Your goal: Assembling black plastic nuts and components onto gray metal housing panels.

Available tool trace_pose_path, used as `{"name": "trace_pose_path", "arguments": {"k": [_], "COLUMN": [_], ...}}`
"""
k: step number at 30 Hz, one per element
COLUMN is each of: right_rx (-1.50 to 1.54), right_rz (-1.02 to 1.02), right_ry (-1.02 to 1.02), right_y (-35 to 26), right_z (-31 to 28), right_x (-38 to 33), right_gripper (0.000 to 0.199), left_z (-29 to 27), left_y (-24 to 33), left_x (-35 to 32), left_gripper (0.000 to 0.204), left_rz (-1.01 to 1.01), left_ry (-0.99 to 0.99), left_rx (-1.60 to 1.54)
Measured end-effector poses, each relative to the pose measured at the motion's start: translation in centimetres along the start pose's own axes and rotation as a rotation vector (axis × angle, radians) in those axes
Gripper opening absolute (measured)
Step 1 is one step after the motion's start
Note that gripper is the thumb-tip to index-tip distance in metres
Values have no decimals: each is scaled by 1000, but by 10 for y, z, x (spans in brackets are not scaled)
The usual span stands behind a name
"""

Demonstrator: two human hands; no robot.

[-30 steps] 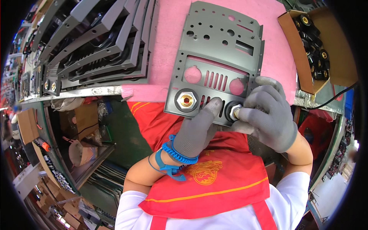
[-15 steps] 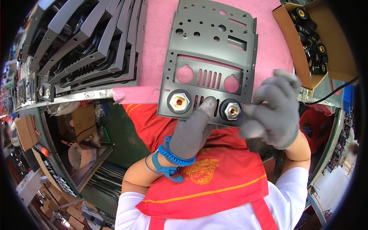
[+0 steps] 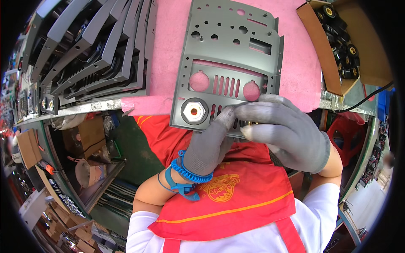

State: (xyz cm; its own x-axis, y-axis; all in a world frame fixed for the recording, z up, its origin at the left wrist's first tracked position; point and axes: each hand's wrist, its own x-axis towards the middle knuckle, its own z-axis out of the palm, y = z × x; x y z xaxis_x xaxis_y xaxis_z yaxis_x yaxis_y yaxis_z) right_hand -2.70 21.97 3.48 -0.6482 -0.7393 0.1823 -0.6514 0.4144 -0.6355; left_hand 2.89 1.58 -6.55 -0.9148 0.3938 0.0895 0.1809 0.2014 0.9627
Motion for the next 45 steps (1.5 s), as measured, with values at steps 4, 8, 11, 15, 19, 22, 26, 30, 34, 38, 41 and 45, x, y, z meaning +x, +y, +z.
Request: {"name": "trace_pose_path", "arguments": {"k": [4,8,11,15,19,22,26,30,34,38,41,45], "right_rx": [-177,-150,-300,-468,-116,-31,-170,-113,-18,128,323,0], "right_rz": [103,50,-41,-134,-15,75,-159,-135,-55,-105,-187,-110], "right_ry": [-138,-132,179,282,385,233,75,-124,-98,-104,9,403], "right_y": [-6,-13,-21,-39,-49,-46,-45,-45,-39,-35,-26,18], "right_z": [-9,-21,-24,-42,-68,-84,-75,-61,-63,-69,-80,-93], "right_x": [-11,-6,17,61,131,193,262,292,296,290,272,197], "right_gripper": [33,43,65,69,66,54,45,45,49,42,32,37], "left_z": [-3,-7,-16,-66,-98,-112,-122,-121,-130,-116,-92,-49], "left_y": [18,53,93,121,134,125,106,89,81,77,65,46], "left_x": [-1,18,40,56,47,39,17,-2,-7,5,22,51], "left_gripper": [44,24,18,21,39,24,31,19,25,19,30,30], "left_rz": [74,-319,-317,-10,135,90,-25,-35,-140,-193,125,313], "left_ry": [67,-49,238,50,230,214,-59,211,166,184,140,23], "left_rx": [193,-352,-937,-639,-432,-518,-473,-548,-523,-444,156,708]}}
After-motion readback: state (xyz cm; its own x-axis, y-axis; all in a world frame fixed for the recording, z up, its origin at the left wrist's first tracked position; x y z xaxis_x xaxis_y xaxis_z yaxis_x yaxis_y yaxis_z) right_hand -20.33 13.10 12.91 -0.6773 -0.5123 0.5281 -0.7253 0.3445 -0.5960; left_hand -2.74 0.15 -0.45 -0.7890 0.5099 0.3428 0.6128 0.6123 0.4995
